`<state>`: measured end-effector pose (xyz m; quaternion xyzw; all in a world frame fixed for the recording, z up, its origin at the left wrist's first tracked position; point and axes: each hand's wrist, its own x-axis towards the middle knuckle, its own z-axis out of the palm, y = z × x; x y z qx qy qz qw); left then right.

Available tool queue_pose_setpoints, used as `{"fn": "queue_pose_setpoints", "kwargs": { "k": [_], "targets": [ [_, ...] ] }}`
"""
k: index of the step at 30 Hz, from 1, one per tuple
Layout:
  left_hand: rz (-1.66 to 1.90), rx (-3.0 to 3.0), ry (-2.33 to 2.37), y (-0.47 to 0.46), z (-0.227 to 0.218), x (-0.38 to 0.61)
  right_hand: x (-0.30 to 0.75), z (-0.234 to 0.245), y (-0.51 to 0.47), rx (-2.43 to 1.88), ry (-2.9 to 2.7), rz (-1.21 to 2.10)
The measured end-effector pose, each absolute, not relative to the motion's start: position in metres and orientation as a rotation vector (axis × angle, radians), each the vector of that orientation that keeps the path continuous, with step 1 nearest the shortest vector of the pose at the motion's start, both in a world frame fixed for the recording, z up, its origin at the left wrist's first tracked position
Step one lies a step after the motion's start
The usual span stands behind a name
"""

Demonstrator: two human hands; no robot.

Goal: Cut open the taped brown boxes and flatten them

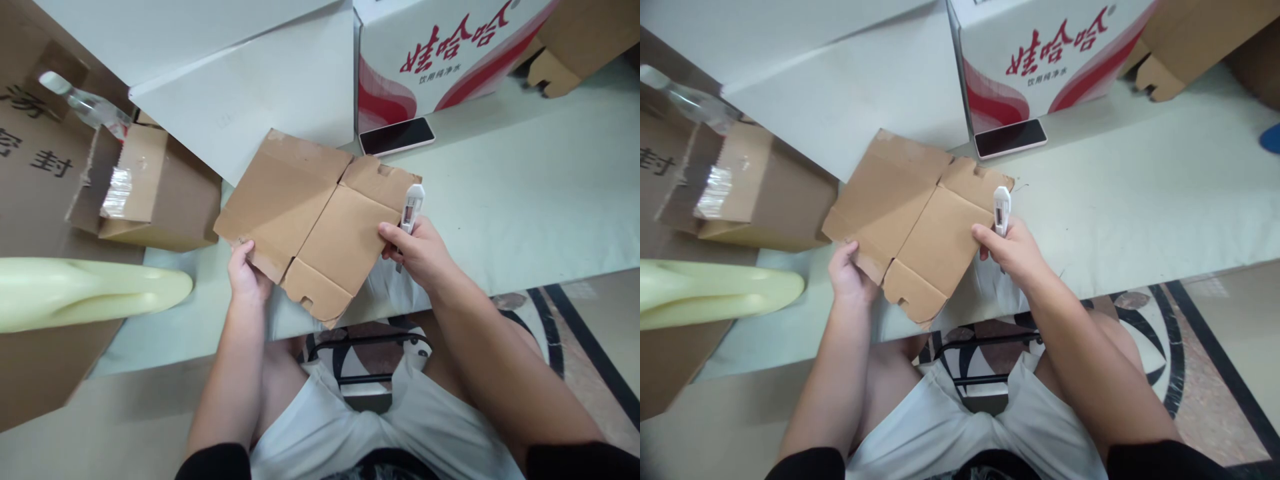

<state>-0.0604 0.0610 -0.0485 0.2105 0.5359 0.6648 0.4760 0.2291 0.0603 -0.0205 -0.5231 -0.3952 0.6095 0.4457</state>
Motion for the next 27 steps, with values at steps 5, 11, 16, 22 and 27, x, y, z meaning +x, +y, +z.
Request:
{"fn": "queue_pose_setpoints", "kwargs": {
  "k": [5,11,16,22,27],
  "targets": [
    [1.628,0.431,1.297,0.0598,-0.0427,-0.0558,0.2266,-0.0156,0.062,-1.262,-0.991,1.519],
    [1.596,0.494,1.311,0.057,-0.0424,-0.0538,0.2245,-0.0167,0.0628,-1.255,-0.996,1.52],
    [1.572,0.49,1.308,0.0565,-0.043,-0.0524,0.2233,-0.018,0.0627,-1.249,-1.009,1.51],
    [1.591,0.449,1.311,0.0575,-0.042,-0.0519,0.2233,-0.0176,0.0623,-1.264,-1.02,1.512],
    [1.561,0.451,1.322,0.0582,-0.0444,-0.0546,0.2232,-0.0172,0.0626,-1.3,-0.991,1.51]
  ]
}}
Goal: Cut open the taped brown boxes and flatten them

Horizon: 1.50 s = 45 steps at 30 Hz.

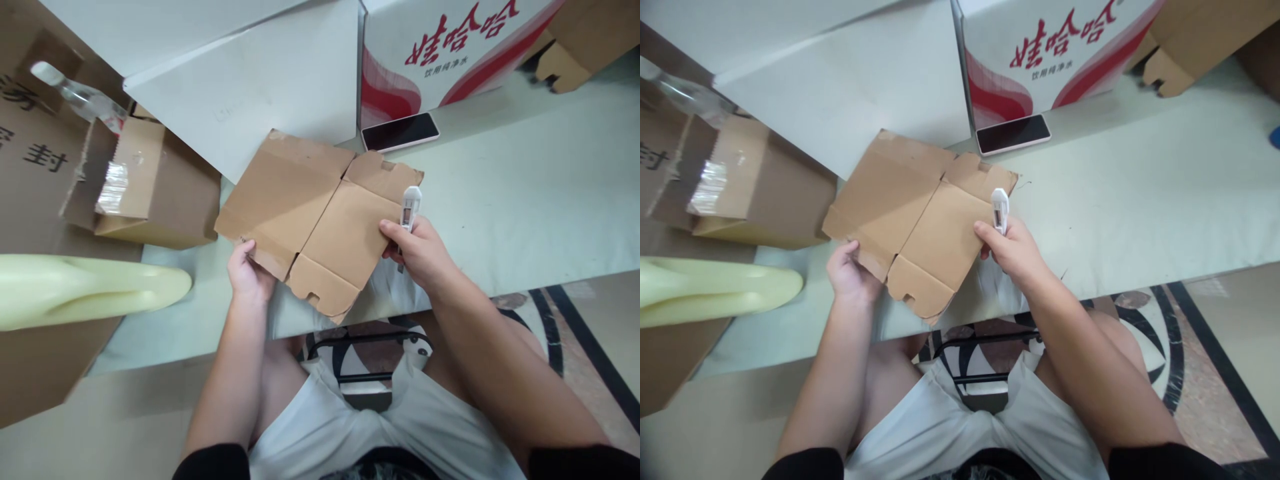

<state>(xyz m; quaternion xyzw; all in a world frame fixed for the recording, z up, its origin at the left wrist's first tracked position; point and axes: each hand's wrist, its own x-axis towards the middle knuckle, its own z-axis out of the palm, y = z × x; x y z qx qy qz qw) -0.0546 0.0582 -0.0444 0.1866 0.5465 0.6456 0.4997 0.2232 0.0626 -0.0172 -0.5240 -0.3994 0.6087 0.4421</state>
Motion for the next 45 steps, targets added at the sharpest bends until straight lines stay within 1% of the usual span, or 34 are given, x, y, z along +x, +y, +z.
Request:
{"fn": "queue_pose_setpoints", "kwargs": {
  "k": [10,20,45],
  "targets": [
    [1.596,0.344,1.332,0.059,-0.038,-0.049,0.223,-0.016,0.063,-1.275,-1.004,1.5],
    [1.575,0.392,1.328,0.058,-0.041,-0.052,0.224,-0.018,0.063,-1.299,-1.002,1.506],
    [1.634,0.287,1.282,0.06,-0.033,-0.044,0.222,-0.017,0.063,-1.289,-0.963,1.506]
  ]
}}
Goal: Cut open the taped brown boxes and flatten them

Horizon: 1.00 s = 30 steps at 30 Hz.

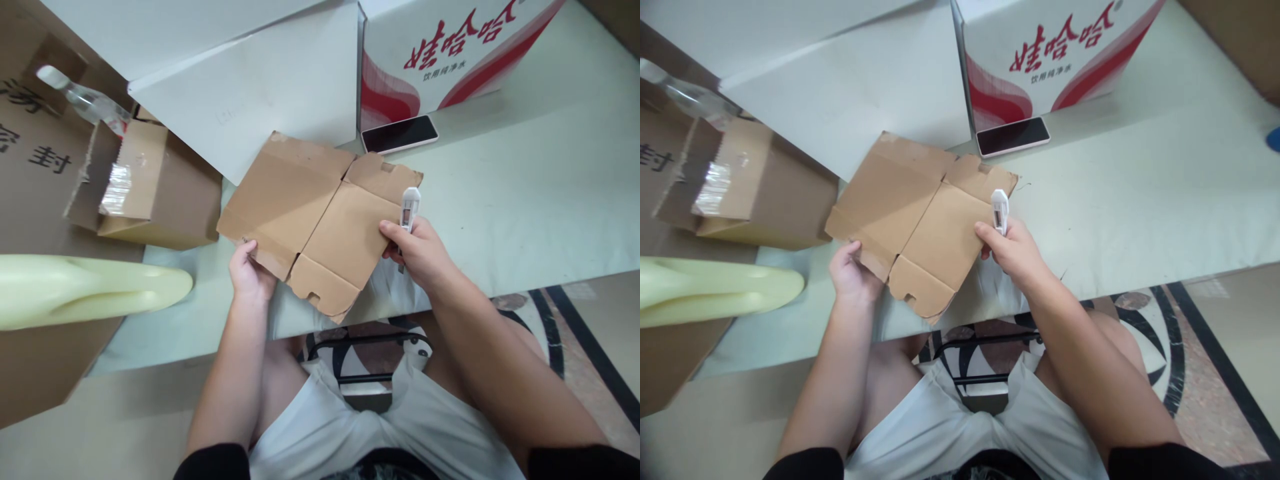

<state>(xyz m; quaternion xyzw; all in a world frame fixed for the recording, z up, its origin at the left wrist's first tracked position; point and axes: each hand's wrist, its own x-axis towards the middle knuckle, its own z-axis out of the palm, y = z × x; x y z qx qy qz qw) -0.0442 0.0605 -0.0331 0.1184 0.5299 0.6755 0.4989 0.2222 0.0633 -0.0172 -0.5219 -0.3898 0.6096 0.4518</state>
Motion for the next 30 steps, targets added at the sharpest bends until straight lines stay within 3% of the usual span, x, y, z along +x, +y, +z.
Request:
{"fn": "queue_pose_setpoints", "kwargs": {
  "k": [30],
  "targets": [
    [1.615,0.321,1.31,0.0592,-0.036,-0.0465,0.2232,-0.0173,0.0639,-1.31,-0.973,1.517]
  ]
}}
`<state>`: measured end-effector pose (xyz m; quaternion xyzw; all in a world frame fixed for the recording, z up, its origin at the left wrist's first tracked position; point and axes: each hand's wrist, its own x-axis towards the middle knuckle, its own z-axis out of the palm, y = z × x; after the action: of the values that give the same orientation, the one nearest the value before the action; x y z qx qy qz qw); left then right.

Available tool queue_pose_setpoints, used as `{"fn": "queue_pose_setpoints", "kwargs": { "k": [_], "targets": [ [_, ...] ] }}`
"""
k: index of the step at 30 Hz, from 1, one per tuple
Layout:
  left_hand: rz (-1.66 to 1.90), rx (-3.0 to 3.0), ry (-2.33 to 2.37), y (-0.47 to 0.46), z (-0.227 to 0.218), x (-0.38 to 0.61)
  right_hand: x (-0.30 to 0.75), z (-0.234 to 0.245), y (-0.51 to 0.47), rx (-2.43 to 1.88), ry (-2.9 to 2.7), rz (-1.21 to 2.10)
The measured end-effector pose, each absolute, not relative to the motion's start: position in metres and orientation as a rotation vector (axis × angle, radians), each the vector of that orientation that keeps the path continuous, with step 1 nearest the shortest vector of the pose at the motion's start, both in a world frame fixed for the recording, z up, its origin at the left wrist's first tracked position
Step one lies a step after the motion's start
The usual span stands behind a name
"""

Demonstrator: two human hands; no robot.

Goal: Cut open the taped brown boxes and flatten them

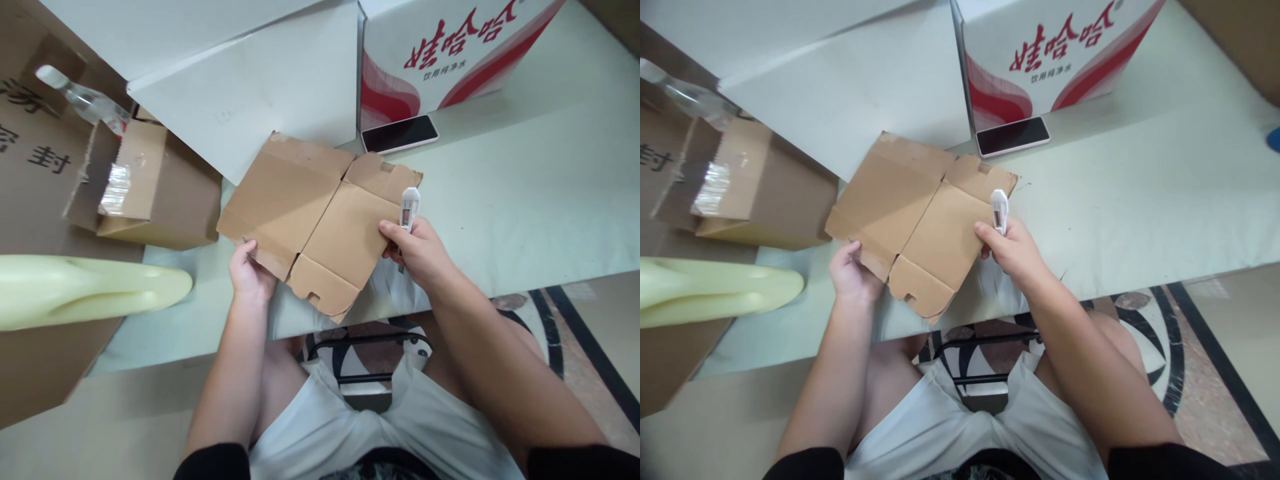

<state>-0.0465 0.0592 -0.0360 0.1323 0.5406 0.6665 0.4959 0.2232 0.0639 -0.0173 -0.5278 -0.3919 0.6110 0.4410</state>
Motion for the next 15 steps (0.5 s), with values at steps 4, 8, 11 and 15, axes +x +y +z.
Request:
{"fn": "queue_pose_setpoints", "kwargs": {
  "k": [4,8,11,15],
  "targets": [
    [1.584,0.374,1.311,0.0592,-0.0382,-0.0496,0.2234,-0.0158,0.0636,-1.307,-0.991,1.513],
    [1.592,0.362,1.315,0.0596,-0.038,-0.05,0.223,-0.0166,0.0636,-1.305,-0.98,1.517],
    [1.601,0.316,1.314,0.0597,-0.0362,-0.0483,0.2228,-0.0174,0.0634,-1.304,-0.961,1.513],
    [1.611,0.314,1.3,0.0591,-0.0348,-0.0468,0.2227,-0.0165,0.0631,-1.308,-0.964,1.507]
  ]
}}
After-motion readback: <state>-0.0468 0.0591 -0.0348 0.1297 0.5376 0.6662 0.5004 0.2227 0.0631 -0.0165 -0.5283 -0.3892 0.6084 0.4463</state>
